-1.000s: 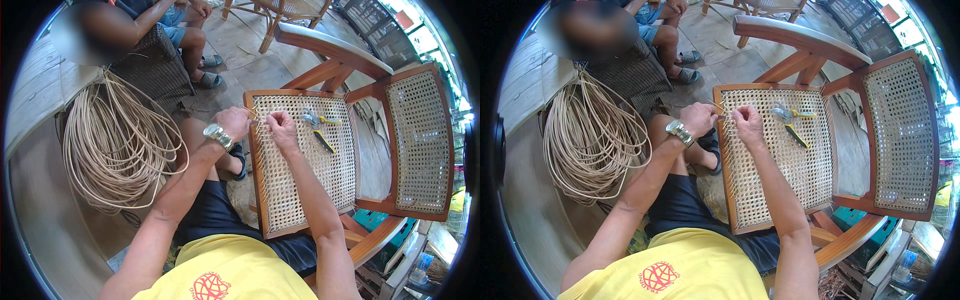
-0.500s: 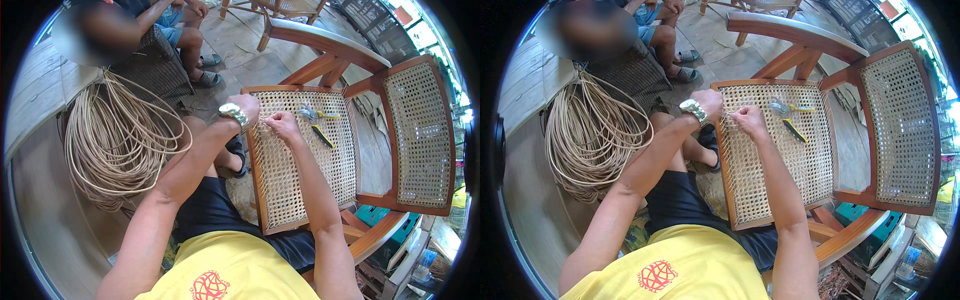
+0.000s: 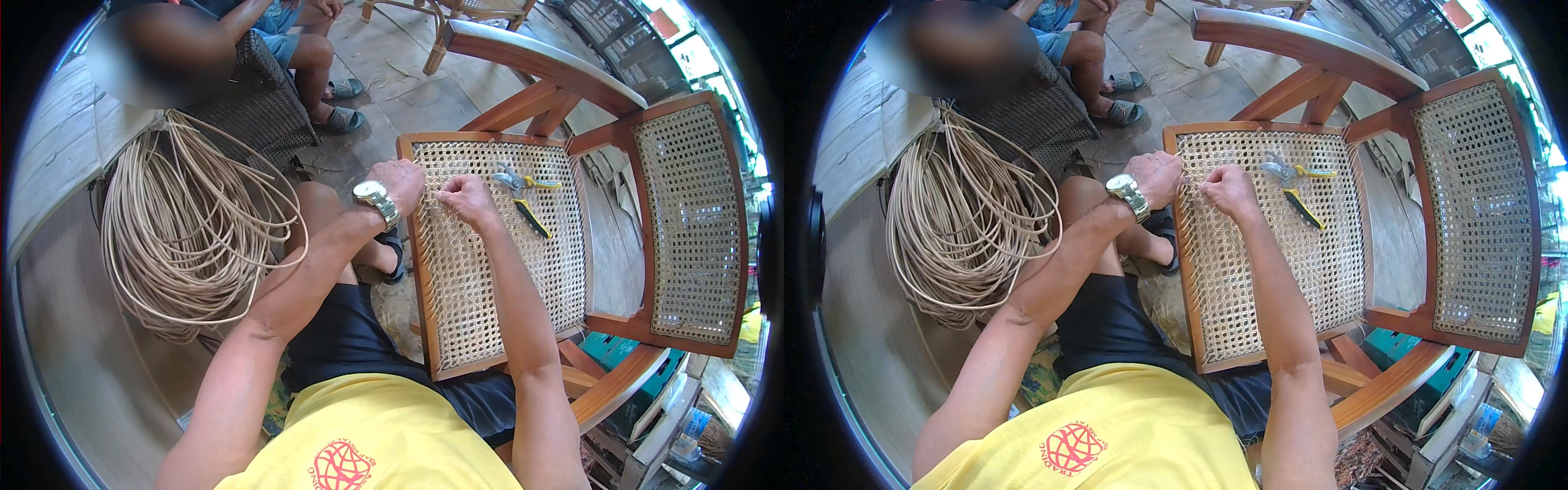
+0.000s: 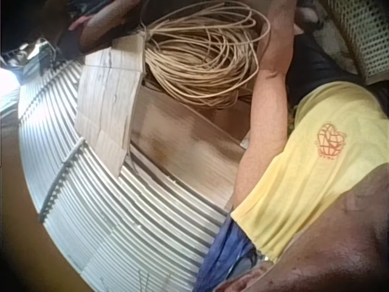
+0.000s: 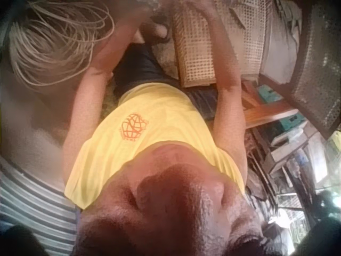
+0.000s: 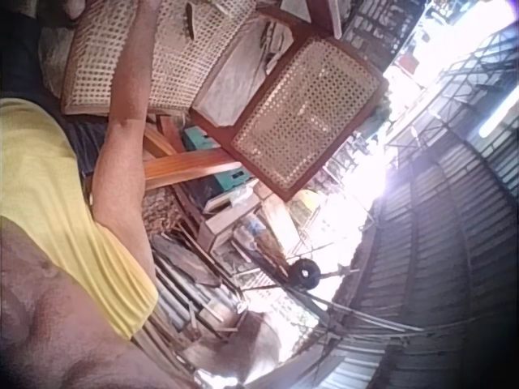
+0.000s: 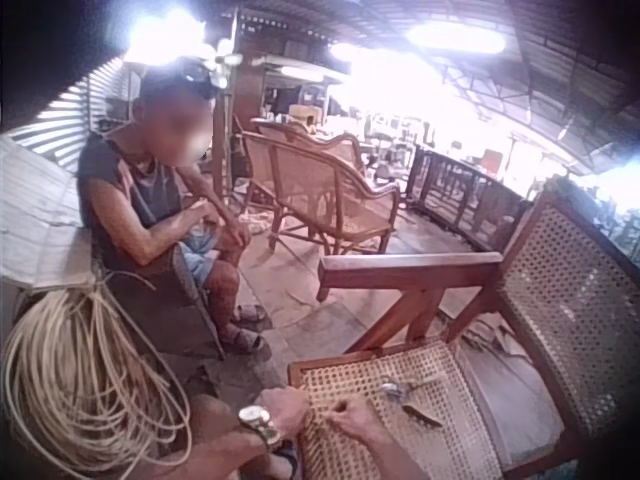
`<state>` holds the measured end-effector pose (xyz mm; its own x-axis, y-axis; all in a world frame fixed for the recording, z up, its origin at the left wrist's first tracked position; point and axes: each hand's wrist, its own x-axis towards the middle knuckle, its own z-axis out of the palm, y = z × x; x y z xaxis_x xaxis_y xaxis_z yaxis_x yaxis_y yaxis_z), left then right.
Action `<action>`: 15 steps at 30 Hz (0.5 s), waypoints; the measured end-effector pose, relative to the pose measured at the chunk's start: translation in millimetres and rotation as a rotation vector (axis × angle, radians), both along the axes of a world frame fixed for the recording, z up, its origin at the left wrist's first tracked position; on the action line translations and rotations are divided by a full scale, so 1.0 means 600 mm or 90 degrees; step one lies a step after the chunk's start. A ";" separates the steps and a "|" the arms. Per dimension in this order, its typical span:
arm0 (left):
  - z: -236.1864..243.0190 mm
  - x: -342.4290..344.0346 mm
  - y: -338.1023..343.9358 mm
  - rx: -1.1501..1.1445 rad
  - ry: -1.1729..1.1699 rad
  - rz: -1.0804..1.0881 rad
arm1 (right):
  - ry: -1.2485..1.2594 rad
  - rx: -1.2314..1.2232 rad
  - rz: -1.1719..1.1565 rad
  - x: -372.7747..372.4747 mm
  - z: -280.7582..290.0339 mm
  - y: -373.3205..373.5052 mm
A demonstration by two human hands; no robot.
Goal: The recorder is weaving or repairing the rattan seat of a wooden chair using thin strips of material.
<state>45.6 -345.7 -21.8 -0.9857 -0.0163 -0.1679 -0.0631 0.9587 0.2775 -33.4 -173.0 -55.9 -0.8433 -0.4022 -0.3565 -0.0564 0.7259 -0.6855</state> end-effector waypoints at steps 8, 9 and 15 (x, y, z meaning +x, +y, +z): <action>-0.018 -0.002 -0.007 0.085 -0.025 0.051 | 0.099 0.000 -0.005 0.015 -0.010 -0.016; -0.026 -0.009 -0.012 0.083 -0.025 0.051 | 0.125 0.007 0.029 0.016 -0.015 -0.016; -0.034 -0.019 -0.022 0.139 -0.086 0.175 | 0.066 -0.029 0.048 0.020 0.000 -0.010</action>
